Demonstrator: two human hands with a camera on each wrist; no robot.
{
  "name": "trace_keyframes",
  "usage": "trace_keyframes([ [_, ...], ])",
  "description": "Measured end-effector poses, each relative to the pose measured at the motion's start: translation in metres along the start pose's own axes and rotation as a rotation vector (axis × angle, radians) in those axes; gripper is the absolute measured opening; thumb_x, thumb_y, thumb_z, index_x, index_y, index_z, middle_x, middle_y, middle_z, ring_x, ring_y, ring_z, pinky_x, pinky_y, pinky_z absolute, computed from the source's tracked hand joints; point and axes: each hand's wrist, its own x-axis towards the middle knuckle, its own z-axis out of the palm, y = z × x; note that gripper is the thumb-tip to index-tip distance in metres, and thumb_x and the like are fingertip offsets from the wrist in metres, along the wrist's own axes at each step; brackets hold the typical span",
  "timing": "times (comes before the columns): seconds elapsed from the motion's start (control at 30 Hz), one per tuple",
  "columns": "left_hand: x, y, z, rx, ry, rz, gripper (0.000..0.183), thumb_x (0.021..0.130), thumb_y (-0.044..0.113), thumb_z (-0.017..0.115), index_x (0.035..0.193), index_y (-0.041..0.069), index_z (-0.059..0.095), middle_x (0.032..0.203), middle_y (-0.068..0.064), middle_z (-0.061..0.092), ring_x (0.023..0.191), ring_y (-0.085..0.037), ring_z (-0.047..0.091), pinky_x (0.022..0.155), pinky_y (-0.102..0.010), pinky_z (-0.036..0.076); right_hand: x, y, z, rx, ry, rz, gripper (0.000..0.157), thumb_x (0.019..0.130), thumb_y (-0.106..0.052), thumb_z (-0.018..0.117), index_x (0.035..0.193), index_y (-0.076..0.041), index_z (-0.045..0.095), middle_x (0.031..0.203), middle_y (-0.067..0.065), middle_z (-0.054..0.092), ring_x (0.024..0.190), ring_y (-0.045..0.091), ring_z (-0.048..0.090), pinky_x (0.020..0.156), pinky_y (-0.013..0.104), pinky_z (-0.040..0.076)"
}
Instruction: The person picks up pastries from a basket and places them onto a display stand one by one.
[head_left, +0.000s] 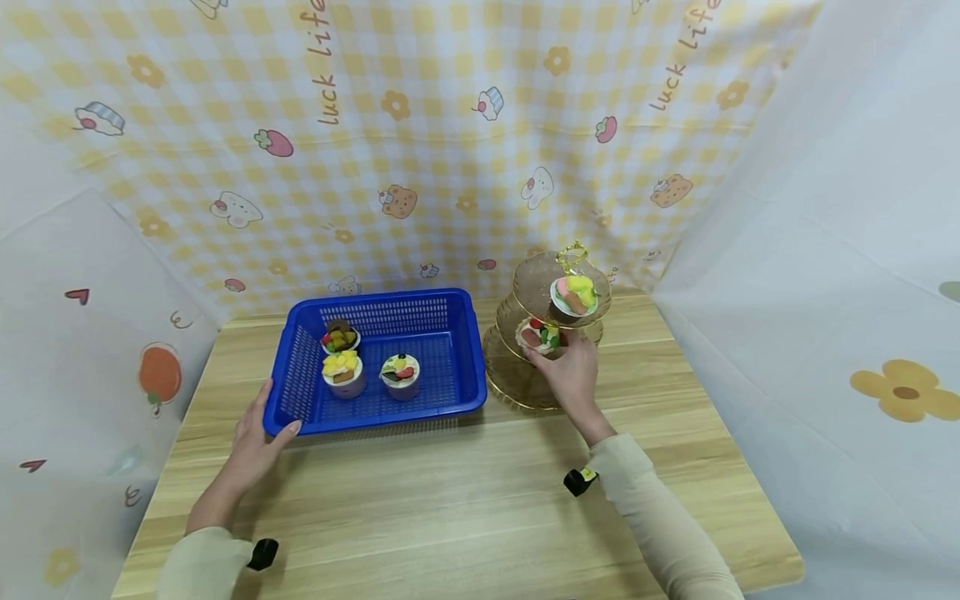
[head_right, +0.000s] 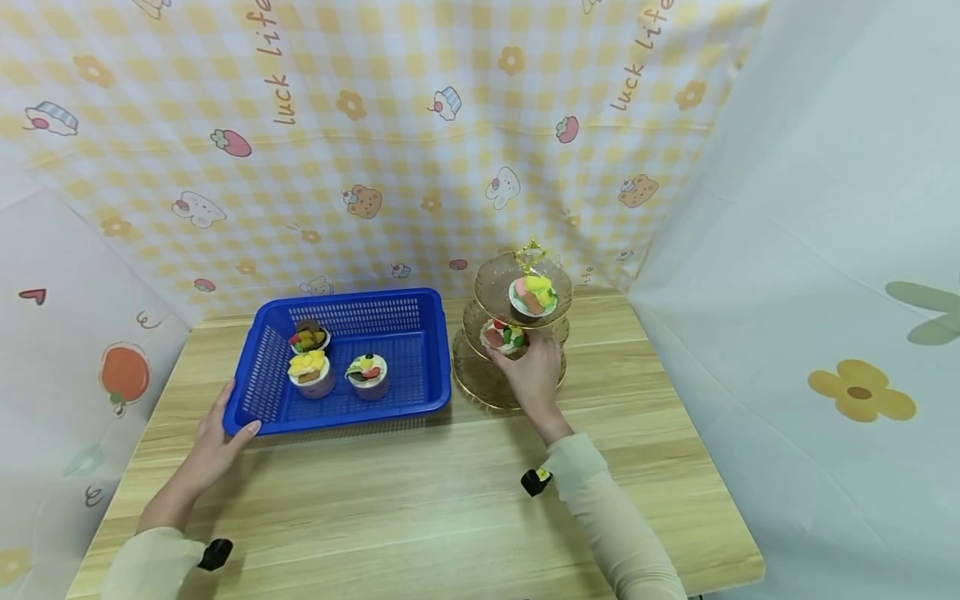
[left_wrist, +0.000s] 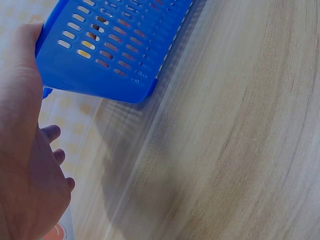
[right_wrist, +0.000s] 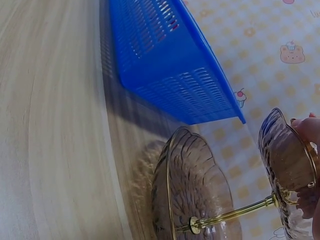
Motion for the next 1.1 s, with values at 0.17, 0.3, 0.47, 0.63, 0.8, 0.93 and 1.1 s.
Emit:
trace_keyframes([
  [0.17,0.000,0.002,0.000,-0.004,0.004,-0.001,0.093,0.100,0.048,0.049,0.155,0.031,-0.023,0.161,-0.033,-0.014,0.143,-0.063,-0.004,0.101,-0.085,0.011,0.000,0.001,0.000,-0.021,-0.007,-0.013,0.067,0.068,-0.044,0.088,0.117,-0.004,0.065,0.091,0.015,0.072,0.093,0.035,0.063,0.104,0.051,0.037],
  [0.3,0.000,0.002,0.000,-0.006,0.006,-0.001,0.092,0.100,0.048,0.049,0.155,0.032,-0.023,0.161,-0.032,-0.014,0.143,-0.063,-0.004,0.101,-0.085,0.011,0.000,0.001,-0.001,-0.042,-0.028,-0.012,0.068,0.069,-0.045,0.087,0.117,-0.003,0.064,0.095,0.017,0.073,0.095,0.034,0.065,0.111,0.052,0.033],
  [0.47,0.000,0.002,0.000,-0.007,0.003,-0.002,0.092,0.100,0.048,0.049,0.155,0.032,-0.024,0.162,-0.032,-0.014,0.143,-0.062,-0.004,0.102,-0.085,0.011,0.000,0.001,-0.001,-0.054,-0.041,-0.021,0.070,0.069,-0.046,0.087,0.119,-0.002,0.064,0.094,0.018,0.072,0.097,0.036,0.065,0.114,0.056,0.030],
  [0.63,0.001,0.002,-0.001,-0.010,-0.003,-0.008,0.092,0.100,0.050,0.048,0.155,0.032,-0.024,0.162,-0.031,-0.015,0.143,-0.062,-0.005,0.102,-0.085,0.011,-0.001,0.004,-0.004,-0.025,-0.044,-0.040,0.066,0.069,-0.046,0.087,0.114,-0.003,0.066,0.095,0.017,0.073,0.095,0.035,0.065,0.113,0.055,0.030],
  [0.8,0.001,0.001,-0.001,-0.008,-0.001,-0.011,0.092,0.100,0.051,0.047,0.154,0.035,-0.024,0.162,-0.031,-0.015,0.144,-0.062,-0.005,0.101,-0.085,0.011,-0.006,0.006,-0.012,0.023,-0.044,-0.039,0.061,0.069,-0.046,0.087,0.111,-0.005,0.068,0.105,0.015,0.073,0.101,0.037,0.064,0.105,0.052,0.038],
  [0.93,0.000,0.000,0.000,-0.016,0.003,-0.007,0.091,0.100,0.052,0.047,0.154,0.036,-0.024,0.162,-0.031,-0.015,0.144,-0.062,-0.005,0.101,-0.085,0.010,-0.015,0.004,-0.023,0.041,-0.049,-0.028,0.066,0.071,-0.044,0.087,0.119,-0.005,0.065,0.113,0.016,0.069,0.108,0.037,0.060,0.096,0.051,0.044],
  [1.1,0.001,0.001,-0.001,-0.018,0.000,-0.003,0.092,0.100,0.051,0.048,0.155,0.034,-0.024,0.162,-0.031,-0.015,0.144,-0.062,-0.005,0.101,-0.085,0.011,-0.035,-0.004,-0.030,0.074,0.007,-0.123,0.066,0.072,-0.034,0.088,0.123,-0.001,0.063,0.117,0.019,0.067,0.109,0.036,0.056,0.096,0.048,0.041],
])
